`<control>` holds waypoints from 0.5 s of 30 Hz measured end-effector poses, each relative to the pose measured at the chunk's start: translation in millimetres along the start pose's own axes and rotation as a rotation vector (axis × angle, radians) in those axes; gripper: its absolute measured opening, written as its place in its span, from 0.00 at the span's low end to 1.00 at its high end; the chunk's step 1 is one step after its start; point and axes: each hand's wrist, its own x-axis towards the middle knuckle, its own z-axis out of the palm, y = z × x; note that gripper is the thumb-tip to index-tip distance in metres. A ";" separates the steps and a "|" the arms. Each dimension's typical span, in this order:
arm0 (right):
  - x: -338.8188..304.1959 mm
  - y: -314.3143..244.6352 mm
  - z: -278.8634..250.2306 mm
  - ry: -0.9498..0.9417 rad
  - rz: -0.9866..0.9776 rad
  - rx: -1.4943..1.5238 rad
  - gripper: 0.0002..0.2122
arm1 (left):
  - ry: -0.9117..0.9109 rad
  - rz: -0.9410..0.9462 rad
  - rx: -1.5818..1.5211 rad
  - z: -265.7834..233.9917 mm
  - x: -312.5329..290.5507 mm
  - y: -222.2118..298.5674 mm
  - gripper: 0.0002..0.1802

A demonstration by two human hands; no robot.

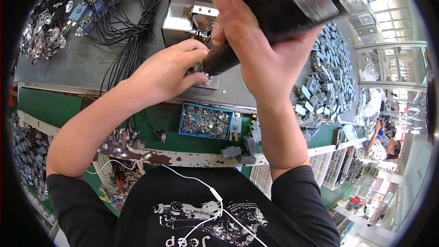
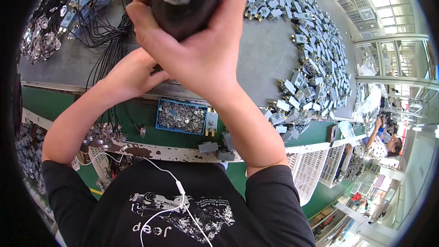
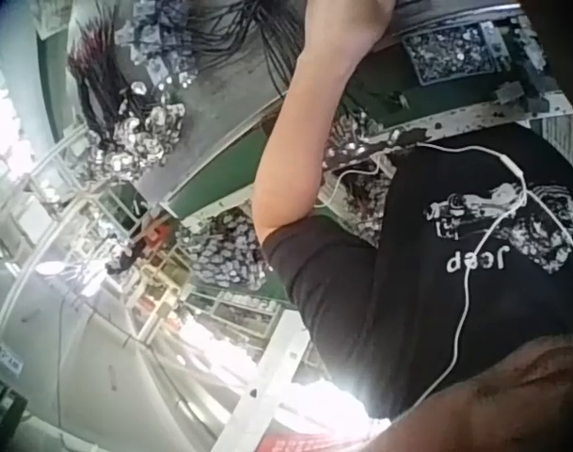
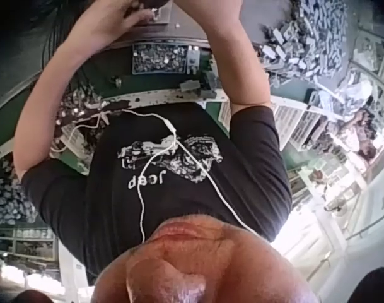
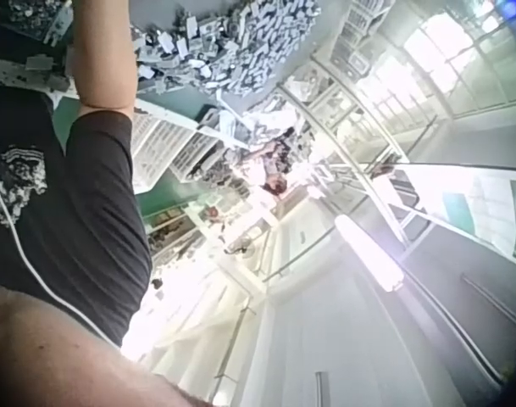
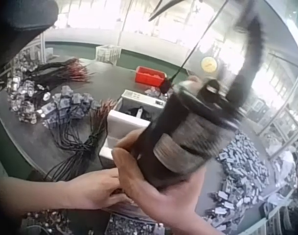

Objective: Assembling electronic components using an electric screwdriver at a production line station.

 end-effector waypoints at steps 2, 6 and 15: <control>-3.9 -1.5 1.2 0.017 0.002 0.000 0.10 | 0.079 0.070 0.047 4.3 -2.1 1.8 0.20; -6.7 -4.7 4.5 0.023 0.019 0.014 0.09 | 0.076 -0.005 0.095 5.0 -2.1 5.9 0.21; -0.4 -14.6 12.0 -0.008 0.010 0.089 0.07 | 0.129 0.084 -0.014 19.0 -2.8 -14.3 0.22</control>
